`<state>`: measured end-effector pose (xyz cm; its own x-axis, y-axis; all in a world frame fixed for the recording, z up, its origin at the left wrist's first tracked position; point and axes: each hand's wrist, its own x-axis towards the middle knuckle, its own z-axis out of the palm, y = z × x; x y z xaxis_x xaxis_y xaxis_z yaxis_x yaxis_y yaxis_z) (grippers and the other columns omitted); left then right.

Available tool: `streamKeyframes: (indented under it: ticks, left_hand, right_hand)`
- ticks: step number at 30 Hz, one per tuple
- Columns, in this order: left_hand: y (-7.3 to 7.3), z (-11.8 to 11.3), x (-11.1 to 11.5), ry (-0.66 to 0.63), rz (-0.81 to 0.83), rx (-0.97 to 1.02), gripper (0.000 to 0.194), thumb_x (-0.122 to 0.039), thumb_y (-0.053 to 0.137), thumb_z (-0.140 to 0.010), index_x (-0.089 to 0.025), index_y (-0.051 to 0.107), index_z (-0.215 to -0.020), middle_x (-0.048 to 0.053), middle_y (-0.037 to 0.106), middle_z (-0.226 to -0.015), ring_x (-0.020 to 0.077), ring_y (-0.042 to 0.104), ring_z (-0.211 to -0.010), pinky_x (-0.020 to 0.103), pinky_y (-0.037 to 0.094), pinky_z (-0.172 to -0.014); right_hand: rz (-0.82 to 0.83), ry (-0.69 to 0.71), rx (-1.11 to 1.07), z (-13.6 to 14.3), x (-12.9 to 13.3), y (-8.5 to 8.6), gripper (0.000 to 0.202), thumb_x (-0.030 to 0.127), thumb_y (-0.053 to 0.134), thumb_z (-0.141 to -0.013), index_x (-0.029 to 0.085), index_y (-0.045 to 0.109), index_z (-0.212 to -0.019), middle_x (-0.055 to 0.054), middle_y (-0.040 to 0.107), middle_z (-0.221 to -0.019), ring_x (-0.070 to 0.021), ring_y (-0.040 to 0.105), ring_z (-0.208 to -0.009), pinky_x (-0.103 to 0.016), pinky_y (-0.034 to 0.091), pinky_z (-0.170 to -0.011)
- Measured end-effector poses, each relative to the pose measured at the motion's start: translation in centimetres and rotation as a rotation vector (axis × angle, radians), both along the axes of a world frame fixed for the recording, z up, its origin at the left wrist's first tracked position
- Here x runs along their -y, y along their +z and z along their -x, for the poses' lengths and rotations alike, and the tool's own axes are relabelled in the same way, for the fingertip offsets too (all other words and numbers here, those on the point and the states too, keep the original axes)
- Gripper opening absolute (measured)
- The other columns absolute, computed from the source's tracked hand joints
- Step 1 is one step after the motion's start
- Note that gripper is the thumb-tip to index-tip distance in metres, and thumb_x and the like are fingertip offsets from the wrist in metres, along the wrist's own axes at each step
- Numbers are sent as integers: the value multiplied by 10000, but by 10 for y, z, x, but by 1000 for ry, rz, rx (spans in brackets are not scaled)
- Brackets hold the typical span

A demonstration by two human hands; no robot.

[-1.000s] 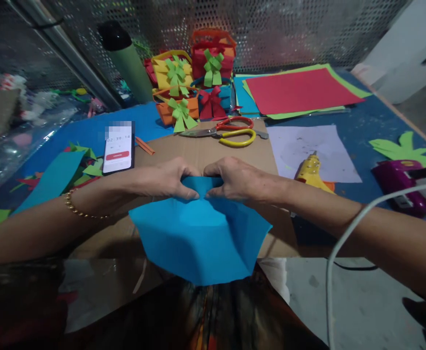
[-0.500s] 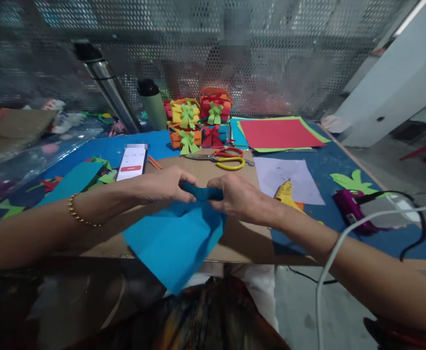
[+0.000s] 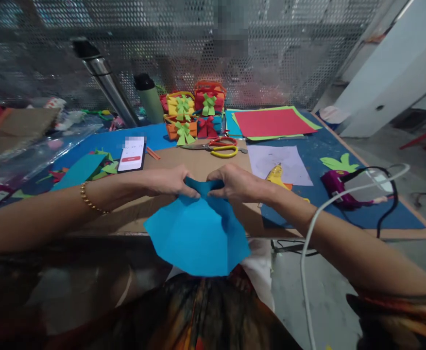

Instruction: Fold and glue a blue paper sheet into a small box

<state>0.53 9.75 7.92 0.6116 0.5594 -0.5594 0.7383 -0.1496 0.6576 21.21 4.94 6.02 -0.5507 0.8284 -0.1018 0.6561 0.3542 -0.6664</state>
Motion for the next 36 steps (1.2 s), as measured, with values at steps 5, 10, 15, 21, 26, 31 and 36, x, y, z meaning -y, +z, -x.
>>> streamKeyframes:
  ticks: [5, 10, 15, 21, 26, 31, 36]
  left_hand:
    - [-17, -3, -12, -153, 28, -65, 155, -305, 715, -697, -169, 640, -692, -9, 605, -577, 138, 554, -549, 259, 441, -550]
    - [-32, -6, -27, -324, -240, -41, 190, -255, 708, -659, -174, 698, -829, -42, 602, -670, 135, 538, -646, 250, 374, -586]
    - [-30, -17, -35, -418, -293, -138, 193, -286, 762, -661, -181, 660, -788, -38, 600, -679, 140, 537, -642, 264, 351, -589]
    - [-22, -30, -39, -478, -290, -229, 142, -257, 751, -685, -186, 642, -743, -31, 549, -613, 149, 494, -611, 290, 320, -572]
    - [-20, -33, -39, -554, -340, -291, 160, -299, 743, -707, -172, 694, -793, -4, 560, -618, 174, 507, -605, 312, 313, -558]
    - [-16, -32, -38, -590, -403, -353, 232, -343, 715, -733, -163, 736, -878, 17, 600, -652, 180, 539, -613, 303, 332, -552]
    - [-17, -27, -35, -572, -422, -338, 185, -310, 691, -704, -178, 733, -825, 0, 536, -574, 161, 504, -556, 298, 304, -523]
  right_hand:
    - [172, 25, 36, 3, -13, -19, 224, 388, 654, -786, 183, 585, -726, 47, 516, -633, -102, 454, -585, -236, 336, -531]
    - [97, 9, 177, 8, -16, -21, 190, 313, 684, -811, 160, 721, -918, -3, 654, -772, -130, 551, -683, -249, 392, -613]
    - [-47, 28, 401, 9, -20, -17, 448, 360, 773, -806, 167, 731, -1208, -106, 722, -1060, -215, 654, -909, -291, 425, -734]
    - [-79, 82, 531, 6, -31, -14, 364, 369, 696, -829, 219, 753, -1156, -87, 763, -1031, -229, 669, -853, -303, 352, -640]
    - [-115, 116, 512, 5, -29, -12, 258, 231, 603, -841, 212, 748, -1054, -67, 765, -984, -207, 665, -847, -299, 347, -644]
    - [-256, 266, 433, -1, -22, -13, 236, 194, 564, -912, 186, 673, -1122, -81, 739, -1024, -203, 645, -869, -320, 353, -667]
    - [-409, 396, 480, 4, -20, -13, 162, 185, 474, -1003, 165, 632, -1030, -61, 699, -903, -170, 572, -706, -338, 311, -658]
